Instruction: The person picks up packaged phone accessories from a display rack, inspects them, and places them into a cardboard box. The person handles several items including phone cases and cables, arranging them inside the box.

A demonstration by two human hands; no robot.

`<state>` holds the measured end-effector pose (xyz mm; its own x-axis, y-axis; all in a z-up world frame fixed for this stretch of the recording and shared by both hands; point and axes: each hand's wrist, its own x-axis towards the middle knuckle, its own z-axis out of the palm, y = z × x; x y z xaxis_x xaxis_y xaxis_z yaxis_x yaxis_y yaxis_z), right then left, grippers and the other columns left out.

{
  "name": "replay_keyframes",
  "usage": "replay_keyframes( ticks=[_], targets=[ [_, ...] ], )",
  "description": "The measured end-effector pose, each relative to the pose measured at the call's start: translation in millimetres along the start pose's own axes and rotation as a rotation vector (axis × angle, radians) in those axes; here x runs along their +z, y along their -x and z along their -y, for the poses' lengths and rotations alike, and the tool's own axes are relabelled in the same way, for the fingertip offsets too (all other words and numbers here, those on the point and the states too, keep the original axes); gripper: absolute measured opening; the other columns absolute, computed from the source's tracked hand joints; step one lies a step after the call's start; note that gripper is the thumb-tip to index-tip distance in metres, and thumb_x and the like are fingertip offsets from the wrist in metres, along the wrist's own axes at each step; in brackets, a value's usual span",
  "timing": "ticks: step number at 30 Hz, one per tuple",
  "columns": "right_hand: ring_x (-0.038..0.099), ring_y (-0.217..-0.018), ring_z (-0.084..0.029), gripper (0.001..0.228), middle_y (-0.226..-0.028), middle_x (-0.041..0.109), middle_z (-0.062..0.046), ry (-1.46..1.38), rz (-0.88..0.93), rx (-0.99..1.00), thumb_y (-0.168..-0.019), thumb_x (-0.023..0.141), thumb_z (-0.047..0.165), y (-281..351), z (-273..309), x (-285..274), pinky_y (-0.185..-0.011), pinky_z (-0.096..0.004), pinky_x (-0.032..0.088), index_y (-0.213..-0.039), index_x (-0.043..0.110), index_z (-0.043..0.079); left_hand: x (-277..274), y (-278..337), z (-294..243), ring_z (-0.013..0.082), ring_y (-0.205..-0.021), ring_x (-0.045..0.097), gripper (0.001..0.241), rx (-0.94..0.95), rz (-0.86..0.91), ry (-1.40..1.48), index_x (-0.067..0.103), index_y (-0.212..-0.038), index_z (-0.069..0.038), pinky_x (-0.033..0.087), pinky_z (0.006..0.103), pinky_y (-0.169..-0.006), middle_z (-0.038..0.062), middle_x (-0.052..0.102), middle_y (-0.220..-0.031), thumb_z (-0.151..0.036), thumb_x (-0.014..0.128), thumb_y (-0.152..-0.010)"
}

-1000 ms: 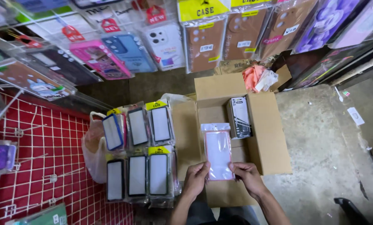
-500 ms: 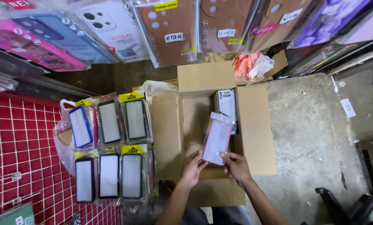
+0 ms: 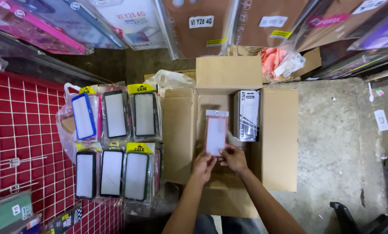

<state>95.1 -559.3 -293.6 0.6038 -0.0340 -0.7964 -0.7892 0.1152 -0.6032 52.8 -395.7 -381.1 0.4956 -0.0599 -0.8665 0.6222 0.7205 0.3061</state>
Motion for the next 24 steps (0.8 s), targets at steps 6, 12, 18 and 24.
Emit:
replay_keyframes(
  ticks=[6,12,18,24],
  targets=[
    [0.072,-0.076,-0.016,0.040,-0.098,0.076,-0.011,-0.081,0.013,-0.025,-0.092,0.071,0.007,-74.6,-22.6,9.7,-0.064,-0.029,0.063,-0.131,0.066,0.001,-6.3,-62.5,11.0,0.0184,-0.098,0.069,0.015,0.056,0.139,0.130,0.067,-0.113,-0.007,0.060,0.0295,-0.081,0.007,0.072,-0.106,-0.008,0.062,-0.099],
    [0.070,-0.077,-0.016,0.045,-0.098,0.075,-0.010,-0.145,0.007,0.107,-0.093,0.069,0.003,-105.8,-0.1,32.5,-0.064,-0.027,0.059,-0.137,0.060,0.007,34.1,-64.7,-8.2,0.0195,-0.095,0.066,0.031,0.098,-0.153,0.366,0.066,-0.118,-0.006,0.057,0.0324,-0.089,0.008,0.074,-0.108,-0.026,0.046,-0.105],
    [0.069,-0.079,-0.020,0.036,-0.097,0.074,-0.009,-0.210,0.017,0.106,-0.091,0.060,-0.005,-167.0,-28.7,31.3,-0.066,-0.032,0.057,-0.126,0.067,0.003,15.8,-112.3,14.8,0.0241,-0.105,0.066,0.022,0.132,-0.080,0.415,0.064,-0.117,-0.007,0.053,0.0406,-0.101,0.009,0.071,-0.109,-0.018,0.056,-0.099],
    [0.073,-0.099,-0.025,0.032,-0.101,0.071,-0.007,-0.630,0.122,0.120,-0.096,0.052,0.007,-185.6,-37.5,34.3,-0.083,-0.038,0.060,-0.127,0.056,0.006,43.8,-71.3,-7.0,0.0214,-0.123,0.061,0.039,0.045,-0.090,0.341,0.066,-0.128,-0.010,0.044,0.0376,-0.111,0.004,0.069,-0.131,-0.032,0.058,-0.096]
  ],
)
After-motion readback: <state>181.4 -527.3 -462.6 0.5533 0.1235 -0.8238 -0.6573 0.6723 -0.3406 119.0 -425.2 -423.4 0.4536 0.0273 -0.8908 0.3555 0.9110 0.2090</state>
